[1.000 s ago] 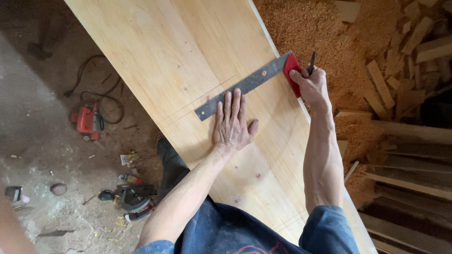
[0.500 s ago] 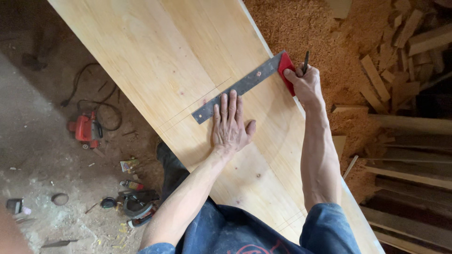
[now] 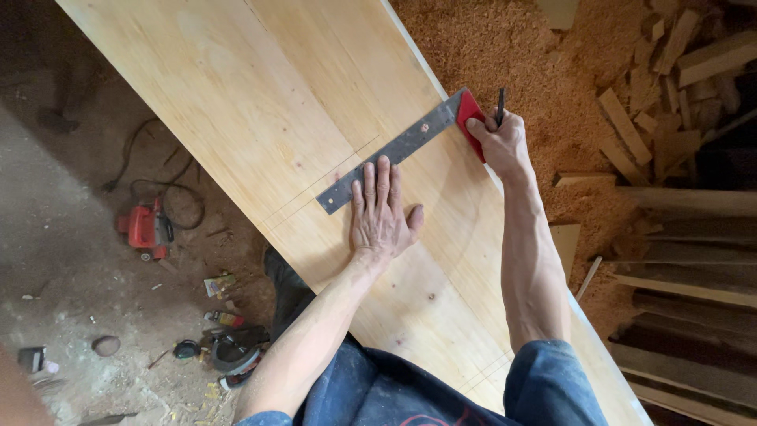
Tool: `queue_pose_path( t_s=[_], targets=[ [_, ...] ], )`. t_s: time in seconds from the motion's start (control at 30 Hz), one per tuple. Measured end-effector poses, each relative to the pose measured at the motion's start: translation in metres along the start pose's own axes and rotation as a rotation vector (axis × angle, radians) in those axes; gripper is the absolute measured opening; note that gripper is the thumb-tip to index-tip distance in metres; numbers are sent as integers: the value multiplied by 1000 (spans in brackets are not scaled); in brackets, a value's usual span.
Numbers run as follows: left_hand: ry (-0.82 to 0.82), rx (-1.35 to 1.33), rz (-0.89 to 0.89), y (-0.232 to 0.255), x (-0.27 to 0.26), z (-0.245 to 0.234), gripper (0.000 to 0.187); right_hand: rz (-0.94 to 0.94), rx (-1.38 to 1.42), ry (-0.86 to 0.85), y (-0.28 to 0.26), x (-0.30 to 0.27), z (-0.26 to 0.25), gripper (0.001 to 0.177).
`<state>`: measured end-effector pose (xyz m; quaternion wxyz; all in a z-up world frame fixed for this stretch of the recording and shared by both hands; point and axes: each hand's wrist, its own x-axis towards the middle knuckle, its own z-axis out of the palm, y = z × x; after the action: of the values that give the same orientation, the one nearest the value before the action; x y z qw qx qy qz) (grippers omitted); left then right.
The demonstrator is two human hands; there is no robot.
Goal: The person uses a combination square and a pencil to draw straight lines on a large wooden board. They repeatedly reposition the square and mark multiple lines across the surface.
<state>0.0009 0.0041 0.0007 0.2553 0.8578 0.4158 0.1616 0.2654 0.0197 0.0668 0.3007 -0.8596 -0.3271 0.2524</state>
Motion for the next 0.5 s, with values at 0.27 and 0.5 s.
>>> queue_pose_path(
  t_s=[0.27,0.5],
  targets=[
    [-10,12,-15,1,2,-3,90,33,-11,-11,3,2,0,46],
    [-49,36,-49,4,4,-7,90,-408,-278,145,-8,-7,-5,33]
  ],
)
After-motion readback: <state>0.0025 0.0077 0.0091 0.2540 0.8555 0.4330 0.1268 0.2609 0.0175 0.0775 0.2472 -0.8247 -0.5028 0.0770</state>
